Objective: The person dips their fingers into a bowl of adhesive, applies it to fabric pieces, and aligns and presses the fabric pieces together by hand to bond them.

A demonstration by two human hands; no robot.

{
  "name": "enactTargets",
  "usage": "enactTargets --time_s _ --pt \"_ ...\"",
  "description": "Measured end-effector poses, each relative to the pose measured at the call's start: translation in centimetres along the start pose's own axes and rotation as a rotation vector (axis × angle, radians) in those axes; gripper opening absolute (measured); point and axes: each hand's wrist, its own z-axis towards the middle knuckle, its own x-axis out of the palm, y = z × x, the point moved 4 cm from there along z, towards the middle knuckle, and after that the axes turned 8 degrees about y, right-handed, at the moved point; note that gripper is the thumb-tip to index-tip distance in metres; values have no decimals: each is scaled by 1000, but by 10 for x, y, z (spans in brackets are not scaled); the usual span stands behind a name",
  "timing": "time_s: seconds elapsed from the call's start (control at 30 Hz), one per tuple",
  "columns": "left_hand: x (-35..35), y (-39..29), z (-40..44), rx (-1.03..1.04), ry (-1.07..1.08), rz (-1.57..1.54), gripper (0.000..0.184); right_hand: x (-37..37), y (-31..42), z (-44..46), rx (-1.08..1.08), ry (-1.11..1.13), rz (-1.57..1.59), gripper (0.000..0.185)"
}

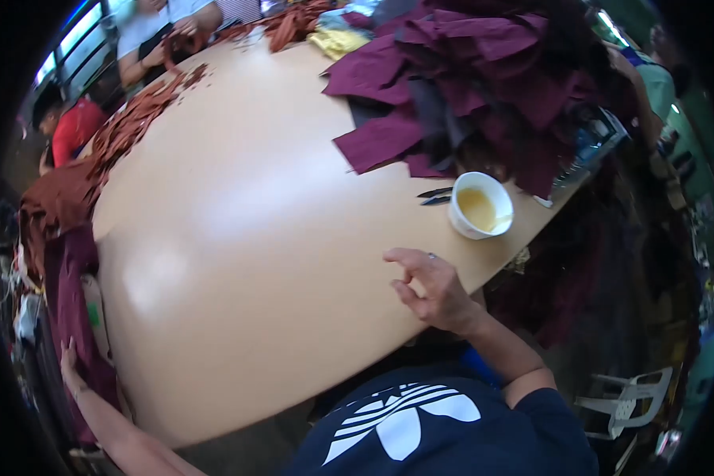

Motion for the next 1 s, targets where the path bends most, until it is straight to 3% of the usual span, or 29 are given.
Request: enactTargets --time_s 0.13,0.17,0.27,0.3,0.4,0.47,0.53,0.63,0.73,0.87,0.93,1.0 --pt "-26 -1 -8 -59 -95 526 48 1 -2 3 -39 -14 -5 44" --pt "-21 -14 -21 116 -128 398 52 0 -3 4 -37 -16 1 44" --pt "19 6 -10 341 199 448 53 -3 -4 5 -58 -18 0 44" --pt "13 -7 -26 191 131 327 51 -5 -3 6 -74 -32 4 43" --pt "-4 -58 -59 185 -36 490 50 -12 -2 0 -105 -68 -4 43" --pt "3 -105 -77 481 -396 391 46 -18 -4 -6 -127 -103 -30 43" --pt "21 -202 -146 725 -216 12 40 -28 -8 -15 -92 -155 -62 44" --pt "63 -321 -269 1055 -7 73 37 -51 -21 -32 -49 -290 -137 42" --pt "112 -399 -353 1359 8 105 35 -81 -46 -54 -14 -513 -159 38" --pt "118 -526 -443 1676 153 -74 36 -100 -98 -84 130 -742 59 37" --pt "114 -590 -484 1826 113 -130 42 -97 -126 -96 165 -865 322 36" --pt "115 -655 -519 1952 -28 -241 50 -96 -141 -97 232 -896 306 40"
